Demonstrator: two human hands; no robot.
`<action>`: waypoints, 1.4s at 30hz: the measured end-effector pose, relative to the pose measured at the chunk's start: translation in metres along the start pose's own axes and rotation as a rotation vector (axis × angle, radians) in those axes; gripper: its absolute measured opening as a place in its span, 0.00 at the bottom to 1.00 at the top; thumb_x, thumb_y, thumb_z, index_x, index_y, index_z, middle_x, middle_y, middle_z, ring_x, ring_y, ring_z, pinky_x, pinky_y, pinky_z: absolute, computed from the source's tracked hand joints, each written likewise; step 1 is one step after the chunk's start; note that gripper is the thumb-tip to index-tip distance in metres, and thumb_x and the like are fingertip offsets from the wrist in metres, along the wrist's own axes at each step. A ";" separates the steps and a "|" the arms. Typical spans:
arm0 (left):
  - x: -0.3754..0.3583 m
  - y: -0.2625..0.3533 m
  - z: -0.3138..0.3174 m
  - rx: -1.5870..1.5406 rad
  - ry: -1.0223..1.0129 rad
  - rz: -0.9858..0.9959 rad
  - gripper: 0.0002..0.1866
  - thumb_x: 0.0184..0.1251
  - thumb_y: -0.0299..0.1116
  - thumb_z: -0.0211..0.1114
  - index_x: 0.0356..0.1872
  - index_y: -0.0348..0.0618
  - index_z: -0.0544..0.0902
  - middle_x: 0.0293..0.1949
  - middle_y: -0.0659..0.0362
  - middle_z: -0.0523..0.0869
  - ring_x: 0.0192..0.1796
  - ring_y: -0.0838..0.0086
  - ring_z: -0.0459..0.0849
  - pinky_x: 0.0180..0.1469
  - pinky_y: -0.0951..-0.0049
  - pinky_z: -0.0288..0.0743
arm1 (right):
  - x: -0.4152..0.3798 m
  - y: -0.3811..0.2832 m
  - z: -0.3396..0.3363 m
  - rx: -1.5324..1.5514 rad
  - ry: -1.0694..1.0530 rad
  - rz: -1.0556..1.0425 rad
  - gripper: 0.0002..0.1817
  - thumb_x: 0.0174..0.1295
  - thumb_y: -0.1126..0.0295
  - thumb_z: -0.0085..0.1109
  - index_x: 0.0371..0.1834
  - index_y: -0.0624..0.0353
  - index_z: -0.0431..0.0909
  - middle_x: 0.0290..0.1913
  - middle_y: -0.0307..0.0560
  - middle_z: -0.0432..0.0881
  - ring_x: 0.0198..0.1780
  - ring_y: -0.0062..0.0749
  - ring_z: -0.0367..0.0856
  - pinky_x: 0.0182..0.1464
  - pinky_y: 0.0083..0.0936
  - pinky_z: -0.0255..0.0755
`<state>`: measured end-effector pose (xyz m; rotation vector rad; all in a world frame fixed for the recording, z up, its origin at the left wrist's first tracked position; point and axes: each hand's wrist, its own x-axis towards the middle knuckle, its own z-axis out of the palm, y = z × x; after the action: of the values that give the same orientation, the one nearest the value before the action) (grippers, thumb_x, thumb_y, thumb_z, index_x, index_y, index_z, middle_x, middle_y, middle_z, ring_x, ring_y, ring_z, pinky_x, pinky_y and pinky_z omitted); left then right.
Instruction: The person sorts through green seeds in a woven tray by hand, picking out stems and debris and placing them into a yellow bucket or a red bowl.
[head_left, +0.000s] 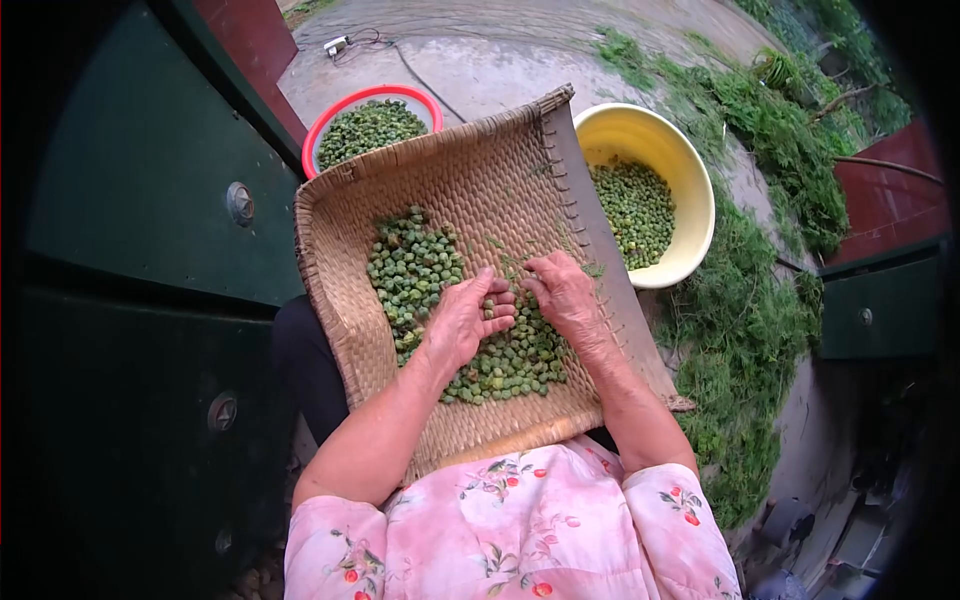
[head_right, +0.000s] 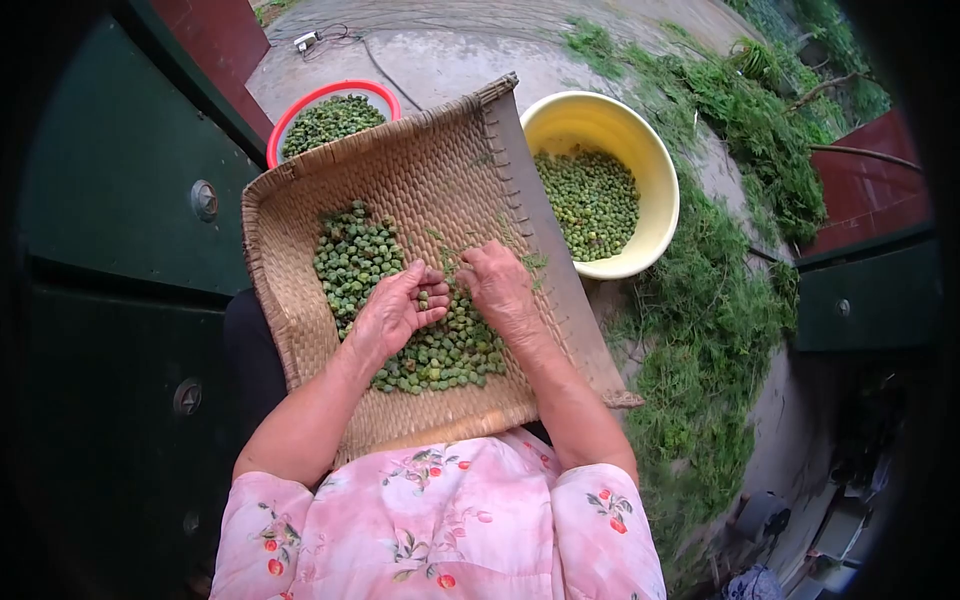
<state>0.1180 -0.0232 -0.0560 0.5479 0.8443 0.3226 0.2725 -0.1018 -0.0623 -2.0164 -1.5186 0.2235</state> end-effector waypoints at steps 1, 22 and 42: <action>-0.001 0.001 0.000 0.017 0.019 -0.005 0.20 0.71 0.47 0.54 0.43 0.36 0.76 0.36 0.56 0.81 0.36 0.72 0.81 0.38 0.72 0.80 | 0.000 0.000 0.003 -0.101 -0.053 -0.010 0.12 0.48 0.68 0.67 0.33 0.58 0.77 0.32 0.48 0.75 0.40 0.45 0.76 0.42 0.39 0.71; 0.000 0.003 0.001 -0.047 0.030 0.018 0.20 0.71 0.48 0.54 0.43 0.36 0.75 0.35 0.56 0.80 0.37 0.70 0.81 0.38 0.71 0.81 | 0.009 -0.004 -0.012 0.932 -0.154 0.309 0.09 0.56 0.75 0.59 0.40 0.64 0.81 0.34 0.36 0.80 0.36 0.18 0.77 0.39 0.17 0.71; 0.001 0.006 -0.003 -0.078 0.046 0.014 0.20 0.70 0.48 0.55 0.43 0.37 0.75 0.34 0.55 0.79 0.34 0.69 0.81 0.36 0.70 0.82 | 0.007 -0.012 -0.010 0.748 -0.192 0.205 0.10 0.49 0.75 0.64 0.36 0.62 0.80 0.40 0.52 0.79 0.39 0.47 0.80 0.43 0.32 0.74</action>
<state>0.1155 -0.0173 -0.0550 0.4752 0.8693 0.3802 0.2701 -0.0975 -0.0462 -1.5542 -1.0887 0.9389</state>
